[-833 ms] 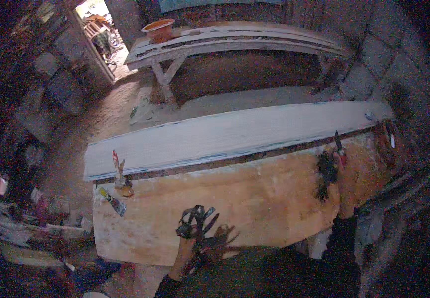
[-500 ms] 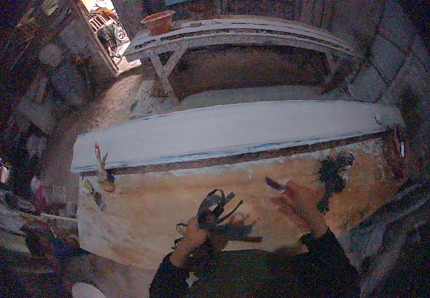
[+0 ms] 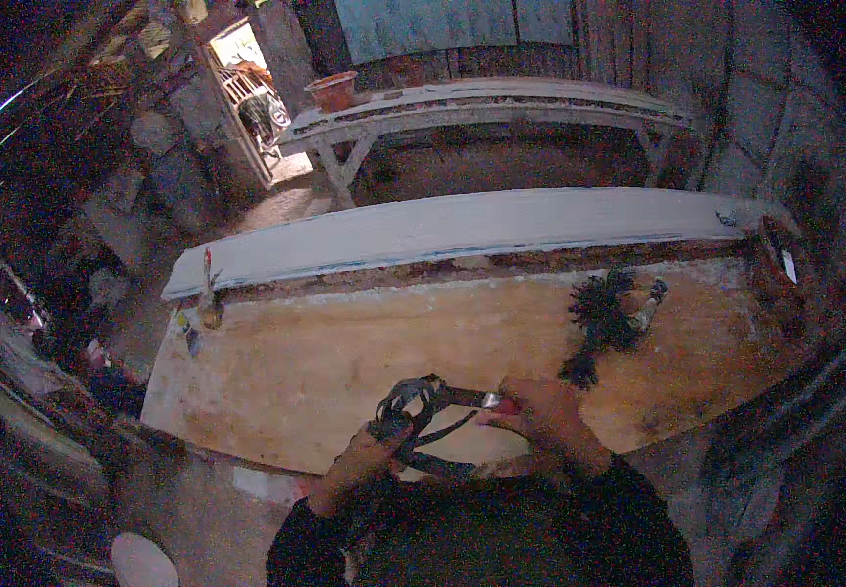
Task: The person untangles a bundle of black cables on a workbench, then uses a red utility knife to cut the cables into shorter segments. The person handles the cables and knife with both hands, cutting repeatedly and placing the cut pieces on the bench.
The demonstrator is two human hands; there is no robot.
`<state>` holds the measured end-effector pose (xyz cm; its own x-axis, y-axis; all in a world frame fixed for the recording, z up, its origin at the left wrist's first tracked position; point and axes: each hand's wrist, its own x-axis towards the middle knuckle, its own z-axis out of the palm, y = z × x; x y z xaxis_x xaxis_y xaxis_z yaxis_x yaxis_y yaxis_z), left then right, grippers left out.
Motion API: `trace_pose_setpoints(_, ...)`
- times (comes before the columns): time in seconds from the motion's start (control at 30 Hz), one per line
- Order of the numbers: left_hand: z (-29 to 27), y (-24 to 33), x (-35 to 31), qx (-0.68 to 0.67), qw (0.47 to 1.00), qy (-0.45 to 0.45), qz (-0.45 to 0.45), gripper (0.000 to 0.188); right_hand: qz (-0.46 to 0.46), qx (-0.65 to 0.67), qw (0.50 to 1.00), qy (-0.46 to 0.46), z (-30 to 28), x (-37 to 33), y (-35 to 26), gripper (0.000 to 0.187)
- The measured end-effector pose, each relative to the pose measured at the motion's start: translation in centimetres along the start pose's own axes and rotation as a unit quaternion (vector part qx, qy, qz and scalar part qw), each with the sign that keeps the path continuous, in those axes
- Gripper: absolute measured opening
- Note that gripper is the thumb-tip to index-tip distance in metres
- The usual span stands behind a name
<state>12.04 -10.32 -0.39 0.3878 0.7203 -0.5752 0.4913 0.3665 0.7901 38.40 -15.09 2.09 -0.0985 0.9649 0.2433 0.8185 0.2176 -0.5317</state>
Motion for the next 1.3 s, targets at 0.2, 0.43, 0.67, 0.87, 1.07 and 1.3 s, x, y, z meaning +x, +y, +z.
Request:
trace_pose_setpoints(0.2,7.6,-0.6,-3.2,0.005,0.999,-0.009,0.040,0.039,-0.075,0.015,0.994,0.075,-0.4,-6.6,2.1,0.039)
trace_pose_setpoints(0.43,14.2,-2.5,-4.9,-0.061,0.995,-0.043,0.064,0.038,-0.081,0.022,0.984,0.155,-0.2,-11.0,3.2,0.040)
trace_pose_setpoints(0.67,17.0,-3.3,-4.3,-0.123,0.987,-0.079,0.062,0.036,-0.087,-0.025,0.993,0.070,-0.6,-11.8,5.0,0.036)
trace_pose_setpoints(0.87,16.2,-2.4,-3.1,-0.166,0.979,-0.114,0.042,0.035,-0.049,-0.010,0.991,0.120,-2.8,-11.6,4.4,0.035)
trace_pose_setpoints(1.07,15.0,-0.9,-1.2,-0.212,0.967,-0.142,0.015,0.033,-0.054,-0.028,0.994,0.087,-4.8,-8.9,4.4,0.038)
trace_pose_setpoints(1.3,12.1,0.4,-0.7,-0.262,0.956,-0.134,-0.013,0.032,-0.013,-0.096,0.995,0.016,-3.8,-5.8,5.4,0.043)
